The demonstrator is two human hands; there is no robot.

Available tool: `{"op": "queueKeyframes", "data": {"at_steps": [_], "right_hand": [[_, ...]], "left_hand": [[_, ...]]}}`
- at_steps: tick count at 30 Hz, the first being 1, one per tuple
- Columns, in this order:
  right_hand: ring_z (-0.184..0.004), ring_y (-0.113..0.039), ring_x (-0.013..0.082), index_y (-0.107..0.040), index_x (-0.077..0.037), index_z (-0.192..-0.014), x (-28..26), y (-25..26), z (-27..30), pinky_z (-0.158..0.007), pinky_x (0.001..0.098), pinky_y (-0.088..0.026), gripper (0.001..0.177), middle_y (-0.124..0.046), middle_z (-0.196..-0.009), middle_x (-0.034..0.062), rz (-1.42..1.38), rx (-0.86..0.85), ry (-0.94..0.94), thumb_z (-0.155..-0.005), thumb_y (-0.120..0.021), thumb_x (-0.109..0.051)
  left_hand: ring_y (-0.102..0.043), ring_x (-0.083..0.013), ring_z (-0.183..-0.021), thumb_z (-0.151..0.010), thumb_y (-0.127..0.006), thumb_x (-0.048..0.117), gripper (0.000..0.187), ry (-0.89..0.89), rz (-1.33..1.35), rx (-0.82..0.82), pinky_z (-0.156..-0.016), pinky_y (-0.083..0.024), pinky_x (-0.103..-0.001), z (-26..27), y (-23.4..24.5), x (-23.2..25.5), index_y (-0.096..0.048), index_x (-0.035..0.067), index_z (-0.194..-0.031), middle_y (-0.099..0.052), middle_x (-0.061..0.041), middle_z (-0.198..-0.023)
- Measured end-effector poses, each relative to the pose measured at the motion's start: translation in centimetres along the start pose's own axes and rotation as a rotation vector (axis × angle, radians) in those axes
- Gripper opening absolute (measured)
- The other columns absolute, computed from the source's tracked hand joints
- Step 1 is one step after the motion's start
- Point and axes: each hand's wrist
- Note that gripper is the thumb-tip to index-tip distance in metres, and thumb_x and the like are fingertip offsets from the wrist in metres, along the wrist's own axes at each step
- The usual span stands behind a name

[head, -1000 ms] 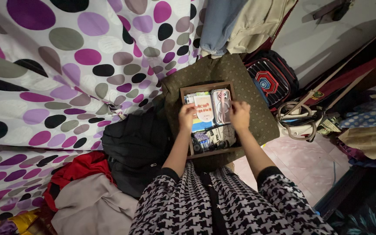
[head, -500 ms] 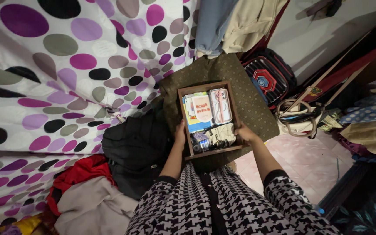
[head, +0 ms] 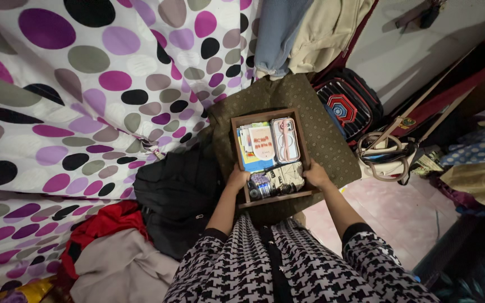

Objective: The person organizes small items into a wooden tray, including a phone case, cards, a portable fan, and other accessories. They then place the tray into a wardrobe drawer.

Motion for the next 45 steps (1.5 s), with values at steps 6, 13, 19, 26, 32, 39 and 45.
{"op": "queueKeyframes", "data": {"at_steps": [6,13,19,26,32,39,45], "right_hand": [[-0.104,-0.057,0.0347,-0.04,-0.003,-0.126,-0.1,0.8,0.1,-0.088,0.037,-0.045,0.066,-0.06,-0.111,0.0224,-0.106,-0.191,0.1,-0.063,-0.06,-0.011],[-0.123,-0.041,0.026,-0.034,-0.014,-0.135,0.2,0.5,2.5,-0.098,0.0396,-0.033,0.088,-0.039,-0.137,0.0114,-0.713,-0.397,-0.336,-0.069,-0.04,-0.071],[-0.121,-0.044,0.0284,-0.038,-0.005,-0.134,4.5,-2.3,-1.4,-0.1,0.0391,-0.033,0.092,-0.044,-0.134,0.0163,-0.905,-0.496,-0.334,-0.069,-0.046,-0.07],[-0.105,-0.05,0.0217,-0.061,-0.003,-0.112,5.9,-3.0,-2.0,-0.094,0.0319,-0.032,0.058,-0.056,-0.118,0.0127,-0.521,-0.535,-0.179,-0.065,-0.061,-0.037],[-0.092,-0.052,0.0198,-0.051,-0.003,-0.113,6.0,-3.3,-1.1,-0.086,0.0306,-0.037,0.057,-0.058,-0.102,0.0113,-0.608,-0.451,0.023,-0.063,-0.061,-0.027],[-0.086,-0.052,0.0172,-0.043,-0.013,-0.121,4.8,-1.5,1.0,-0.078,0.0301,-0.041,0.07,-0.056,-0.094,0.0065,-0.688,-0.385,-0.031,-0.055,-0.061,-0.019],[-0.065,-0.055,0.0248,-0.058,-0.005,-0.089,3.1,2.1,3.6,-0.06,0.0368,-0.046,0.037,-0.058,-0.076,0.0112,-0.722,-0.44,-0.354,-0.06,-0.059,-0.029]], "left_hand": [[-0.055,-0.0362,-0.103,-0.052,-0.057,0.015,0.074,0.009,-0.102,-0.02,-0.086,-0.044,-0.036,-0.3,1.7,0.0,-0.044,0.002,-0.124,-0.059,-0.024,-0.108],[-0.055,-0.035,-0.105,-0.053,-0.059,0.016,0.072,0.001,-0.101,-0.045,-0.086,-0.045,-0.035,1.2,3.1,1.8,-0.045,0.002,-0.122,-0.058,-0.022,-0.111],[-0.053,-0.0314,-0.109,-0.06,-0.063,0.027,0.074,-0.064,-0.047,-0.052,-0.091,-0.04,-0.034,2.5,3.7,1.2,-0.042,0.004,-0.126,-0.056,-0.02,-0.115],[-0.039,-0.0321,-0.122,-0.084,-0.025,0.064,0.078,-0.09,0.064,0.027,-0.101,-0.03,-0.036,-0.5,1.0,-5.6,-0.047,0.007,-0.131,-0.045,-0.02,-0.132],[-0.027,-0.0261,-0.131,-0.075,-0.014,0.074,0.09,0.225,0.374,-0.161,-0.105,-0.023,-0.039,-1.6,0.8,-6.2,-0.028,0.012,-0.139,-0.029,-0.01,-0.143],[-0.03,-0.0255,-0.13,-0.076,-0.014,0.075,0.091,0.138,0.536,-0.413,-0.105,-0.022,-0.036,-0.3,1.2,-5.2,-0.032,0.01,-0.138,-0.034,-0.008,-0.142],[-0.029,-0.0202,-0.128,-0.079,-0.05,0.051,0.074,-0.073,0.42,-0.308,-0.105,-0.018,-0.033,0.2,0.6,-5.4,-0.035,0.005,-0.135,-0.036,-0.009,-0.138]]}}
Point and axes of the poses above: each hand's wrist, its own z-axis away from the middle knuckle, its own y-axis out of the back of the hand, x = y × z
